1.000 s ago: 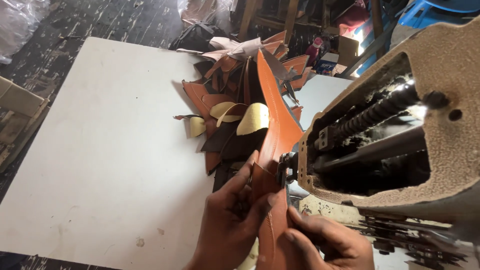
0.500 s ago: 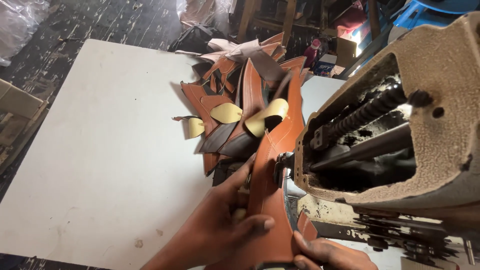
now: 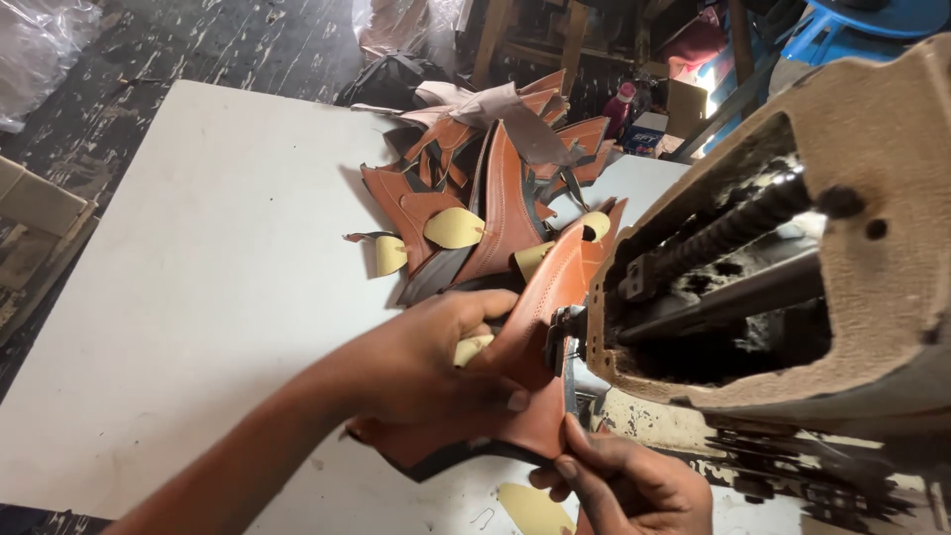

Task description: Stitching together pieces of leather using an industrial sewing machine to form shoe uppers.

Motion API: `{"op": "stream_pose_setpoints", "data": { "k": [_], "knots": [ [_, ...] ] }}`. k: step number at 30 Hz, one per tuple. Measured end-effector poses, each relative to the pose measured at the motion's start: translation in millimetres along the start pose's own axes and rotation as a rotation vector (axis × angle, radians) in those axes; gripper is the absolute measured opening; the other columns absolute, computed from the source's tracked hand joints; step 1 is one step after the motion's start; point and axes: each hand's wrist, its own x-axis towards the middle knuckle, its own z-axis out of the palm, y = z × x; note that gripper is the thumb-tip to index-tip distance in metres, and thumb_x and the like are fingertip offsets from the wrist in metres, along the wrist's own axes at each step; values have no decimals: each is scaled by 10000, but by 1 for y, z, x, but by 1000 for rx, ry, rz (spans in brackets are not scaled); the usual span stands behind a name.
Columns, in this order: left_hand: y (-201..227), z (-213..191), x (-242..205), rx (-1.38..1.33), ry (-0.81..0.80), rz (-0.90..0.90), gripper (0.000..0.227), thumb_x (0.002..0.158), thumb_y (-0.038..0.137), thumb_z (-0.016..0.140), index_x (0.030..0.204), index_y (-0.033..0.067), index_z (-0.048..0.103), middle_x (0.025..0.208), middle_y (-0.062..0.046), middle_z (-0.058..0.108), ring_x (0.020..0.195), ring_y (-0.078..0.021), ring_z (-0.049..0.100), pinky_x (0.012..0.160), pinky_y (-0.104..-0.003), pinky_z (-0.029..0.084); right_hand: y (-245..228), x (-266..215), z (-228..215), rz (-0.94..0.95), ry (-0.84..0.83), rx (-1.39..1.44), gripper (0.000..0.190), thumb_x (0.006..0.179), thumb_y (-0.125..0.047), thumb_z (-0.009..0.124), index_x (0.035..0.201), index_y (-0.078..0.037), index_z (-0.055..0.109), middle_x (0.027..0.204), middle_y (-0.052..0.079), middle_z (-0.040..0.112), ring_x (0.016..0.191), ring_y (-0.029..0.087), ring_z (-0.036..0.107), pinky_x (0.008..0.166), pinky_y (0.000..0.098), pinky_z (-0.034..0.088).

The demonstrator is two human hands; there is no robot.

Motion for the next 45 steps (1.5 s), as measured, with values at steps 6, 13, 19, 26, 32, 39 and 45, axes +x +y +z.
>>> {"op": "stream_pose_setpoints", "data": {
  "k": [6,13,19,26,32,39,45],
  "knots": [
    [14,-17,23,284,-9,-135,416,793,228,810,1160,79,685,1077,-1,755,1031,-62,670,921,-263,520,2,8,2,-63,3,229,308,818,173,668,1107,119,760,834,257,818,707,277,807,620,346,635],
    [1,-39,51,154,-154,-33,510,837,288,792,1269,41,678,1167,-21,753,1083,-73,648,999,-272,501,-14,14,-9,-307,-68,95,318,839,131,676,1140,69,756,949,204,825,848,242,819,746,363,673],
    [10,-50,65,220,-175,-61,551,805,301,817,1275,50,676,1173,-10,771,1088,-77,673,999,-270,504,-26,27,-29,-663,-131,-652,413,862,-28,767,1262,-129,783,856,34,750,791,130,747,737,298,611],
    [-10,-51,48,78,-144,-6,535,846,300,821,1272,19,659,1155,-28,742,1069,-96,639,1022,-312,499,-40,48,-43,-832,-275,-1105,535,861,-73,727,1386,-168,689,958,32,740,869,177,728,770,369,563],
    [-20,3,6,-17,269,38,526,858,248,783,1311,47,607,1227,-12,713,1168,-88,619,1046,-287,478,-68,49,-44,-913,-273,-1019,580,785,-111,764,1360,-120,684,1001,70,745,926,207,730,794,371,557],
    [-60,99,7,-411,761,45,513,819,92,776,1283,33,564,1221,-85,732,1142,-153,689,982,-321,560,-79,35,-47,-994,-268,-932,641,709,-148,801,1333,-72,679,1044,108,748,983,238,731,817,374,550],
    [-71,142,20,-423,1195,113,610,771,12,791,1329,23,545,1226,-109,728,1139,-190,691,974,-343,539,-4,20,-59,-608,-308,-473,431,801,-112,860,1223,-123,774,981,61,813,939,141,757,808,269,593]
  ]
}}
